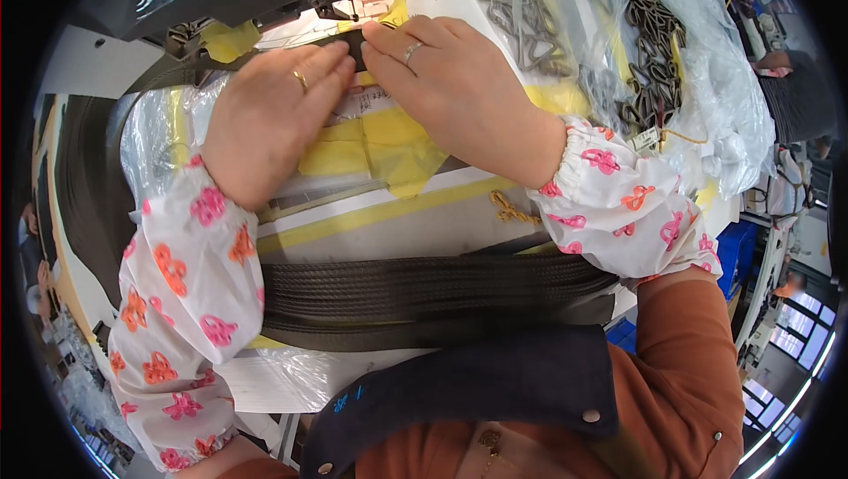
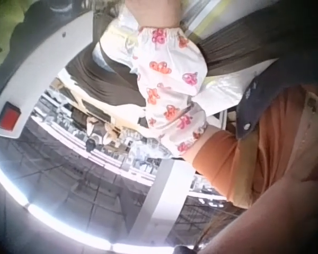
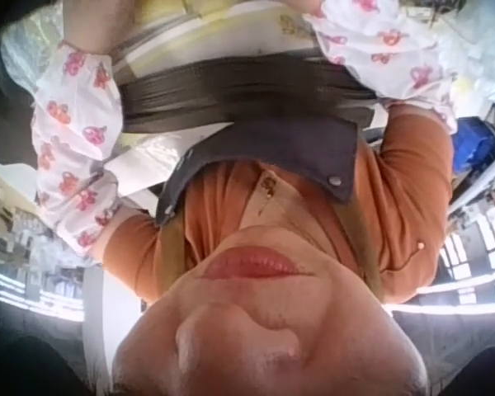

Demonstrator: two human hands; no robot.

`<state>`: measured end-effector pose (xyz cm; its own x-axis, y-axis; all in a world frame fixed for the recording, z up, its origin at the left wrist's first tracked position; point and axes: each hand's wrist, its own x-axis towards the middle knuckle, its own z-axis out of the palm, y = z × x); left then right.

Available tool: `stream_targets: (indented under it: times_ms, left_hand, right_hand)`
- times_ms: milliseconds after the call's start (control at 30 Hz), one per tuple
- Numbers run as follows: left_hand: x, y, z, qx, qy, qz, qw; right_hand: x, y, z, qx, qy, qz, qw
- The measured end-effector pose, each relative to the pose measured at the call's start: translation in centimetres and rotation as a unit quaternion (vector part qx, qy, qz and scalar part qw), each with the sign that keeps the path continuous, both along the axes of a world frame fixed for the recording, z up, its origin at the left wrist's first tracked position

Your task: Sewing nylon webbing straps and attaching hardware using an industrial sewing machine.

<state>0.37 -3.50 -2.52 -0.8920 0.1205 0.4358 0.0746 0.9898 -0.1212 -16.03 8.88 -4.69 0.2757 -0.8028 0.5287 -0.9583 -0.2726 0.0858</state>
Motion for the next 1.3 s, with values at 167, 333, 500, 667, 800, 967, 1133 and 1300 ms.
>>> stream_targets:
  times_ms: [167,333,500,667,800,967,1133,1300]
  left_hand:
    - [-0.3,-0.6,-1.3,0.069,-0.020,0.036,0.997]
    - [-0.7,0.2,0.0,0.088,-0.050,0.066,0.993]
    - [-0.8,-0.3,0.1,0.115,-0.061,0.043,0.991]
    - [-0.4,-0.4,-0.8,0.138,-0.024,0.046,0.989]
    - [-0.6,-0.8,-0.5,0.114,-0.030,0.029,0.993]
    - [-0.7,-0.2,-0.4,0.076,-0.045,0.040,0.995]
    - [-0.4,0.1,-1.1,0.129,-0.030,0.056,0.990]
    - [-0.7,0.8,-1.4,0.204,0.027,0.120,0.971]
  right_hand:
    - [-0.7,0.1,-0.8,0.003,-0.032,-0.006,0.999]
    - [-0.6,0.3,-0.8,-0.021,-0.079,-0.017,0.997]
    - [-0.6,0.0,-1.4,-0.015,-0.114,-0.003,0.993]
    - [-0.6,0.8,-1.2,-0.015,-0.090,-0.020,0.996]
    - [-0.9,0.6,-1.1,-0.007,-0.112,-0.015,0.994]
    - [-0.4,0.8,-0.6,0.002,0.007,-0.068,0.998]
    - [-0.4,0.5,-0.4,-0.012,-0.011,-0.051,0.999]
    - [-0.4,0.5,-0.3,0.013,-0.008,-0.067,0.998]
